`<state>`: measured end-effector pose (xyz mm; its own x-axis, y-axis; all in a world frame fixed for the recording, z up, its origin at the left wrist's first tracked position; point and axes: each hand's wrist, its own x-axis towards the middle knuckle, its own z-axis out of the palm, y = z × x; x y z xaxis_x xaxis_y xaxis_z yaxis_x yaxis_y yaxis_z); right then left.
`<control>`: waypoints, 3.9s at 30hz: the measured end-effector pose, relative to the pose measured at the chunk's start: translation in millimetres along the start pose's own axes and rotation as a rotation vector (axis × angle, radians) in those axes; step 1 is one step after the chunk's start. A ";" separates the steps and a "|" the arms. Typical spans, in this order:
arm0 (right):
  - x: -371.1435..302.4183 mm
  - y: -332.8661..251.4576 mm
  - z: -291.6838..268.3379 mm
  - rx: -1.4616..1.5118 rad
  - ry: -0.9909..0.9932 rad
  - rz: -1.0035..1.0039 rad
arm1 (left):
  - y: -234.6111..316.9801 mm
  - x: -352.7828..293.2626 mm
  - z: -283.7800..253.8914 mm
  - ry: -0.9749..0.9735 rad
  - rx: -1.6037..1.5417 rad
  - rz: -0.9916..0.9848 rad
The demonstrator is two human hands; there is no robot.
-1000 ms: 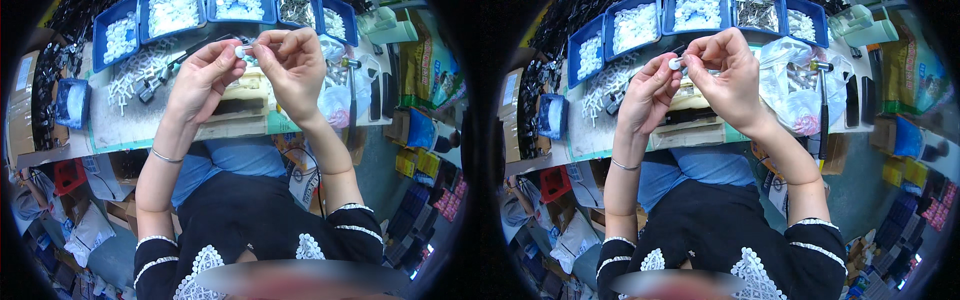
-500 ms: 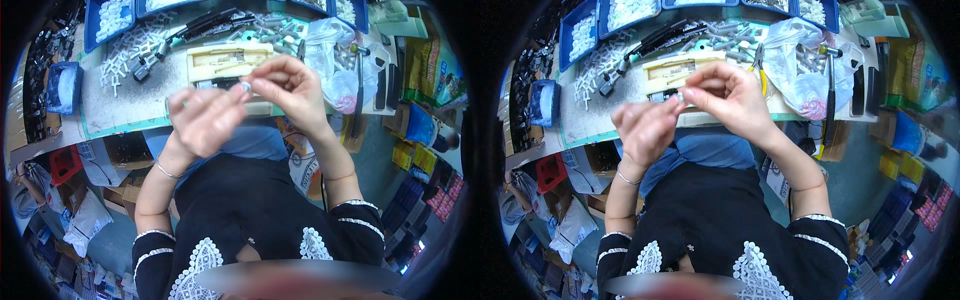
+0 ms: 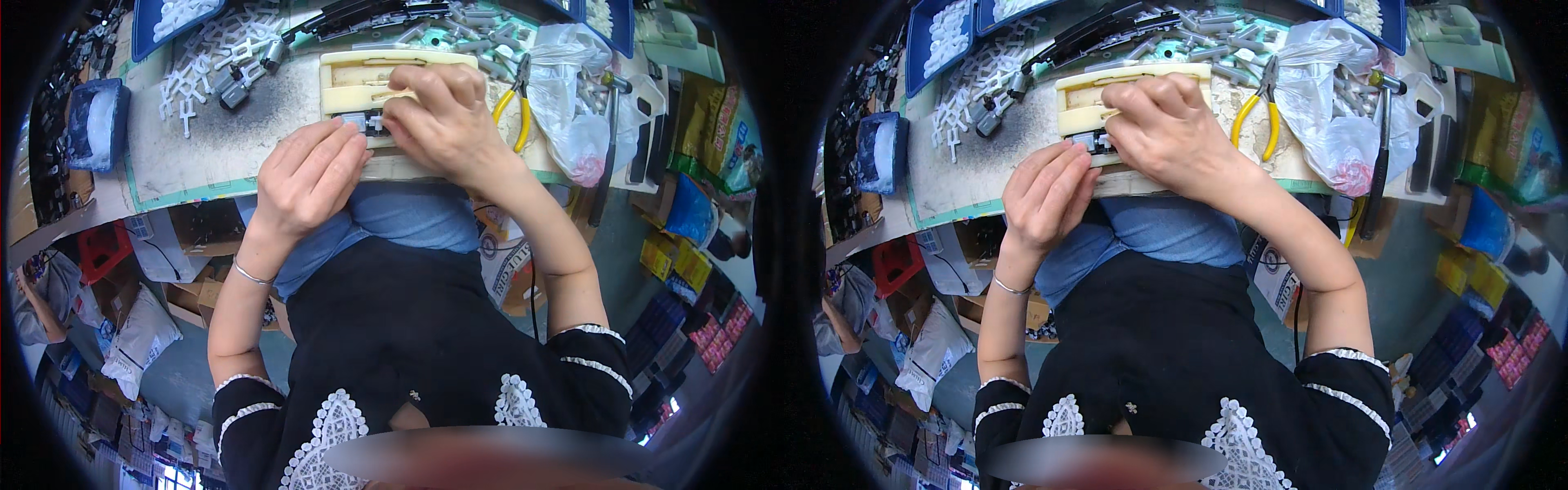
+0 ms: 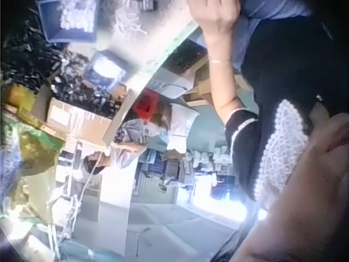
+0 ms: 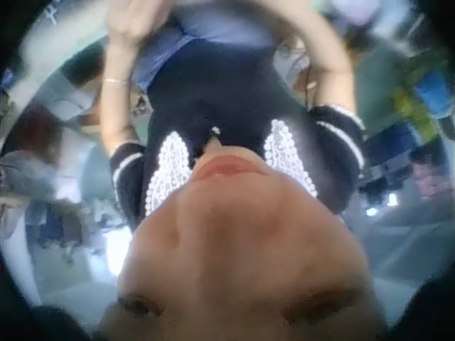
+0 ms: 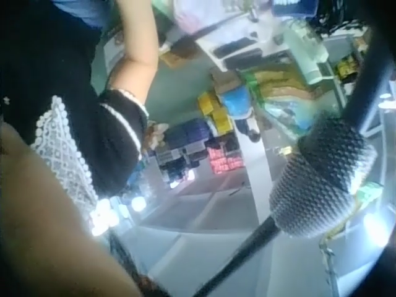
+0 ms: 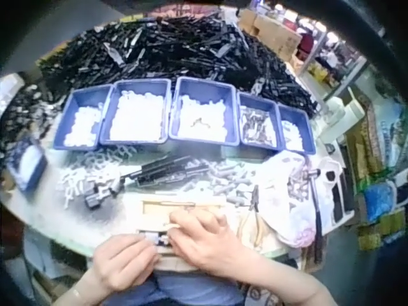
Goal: The person assembles small plastic and metal components, including plastic housings, metal springs, white plastic parts, black component shells, and small screws, using a manual screwdriver and pliers at a factory workbench.
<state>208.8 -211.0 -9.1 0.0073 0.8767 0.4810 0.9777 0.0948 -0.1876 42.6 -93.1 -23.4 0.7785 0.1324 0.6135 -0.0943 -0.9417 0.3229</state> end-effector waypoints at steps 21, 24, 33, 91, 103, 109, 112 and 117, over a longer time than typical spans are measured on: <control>48.0 197.8 -52.7 -0.462 -0.289 0.539 | -44.9 93.3 -29.5 0.025 0.137 0.007; 56.4 195.4 -52.7 -0.531 -0.290 0.493 | -94.5 119.7 -33.3 -0.008 0.291 -0.124; 62.8 189.0 -59.4 -0.439 -0.226 0.547 | -164.1 158.1 2.0 -0.290 0.567 -0.001; -6.2 -10.8 -15.0 0.200 -0.019 0.221 | 49.6 7.6 3.7 -0.213 -0.029 -0.323; 3.7 12.0 -46.8 0.239 -0.028 0.280 | 28.8 2.1 -0.3 -0.086 0.186 -0.202; 34.4 140.1 -71.7 -0.031 0.075 0.473 | 13.3 18.4 -7.0 -0.047 0.141 -0.148; 33.9 194.3 -63.5 -0.263 -0.170 0.527 | 8.9 30.2 -12.9 -0.102 0.004 -0.166; 48.8 188.7 -55.5 -0.398 -0.305 0.503 | -36.0 59.3 -54.3 0.075 0.028 -0.381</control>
<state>405.4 -176.5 26.6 0.4754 0.8675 0.1466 0.8743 -0.4844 0.0313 58.5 -34.5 40.5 0.7068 0.4955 0.5049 0.2107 -0.8288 0.5184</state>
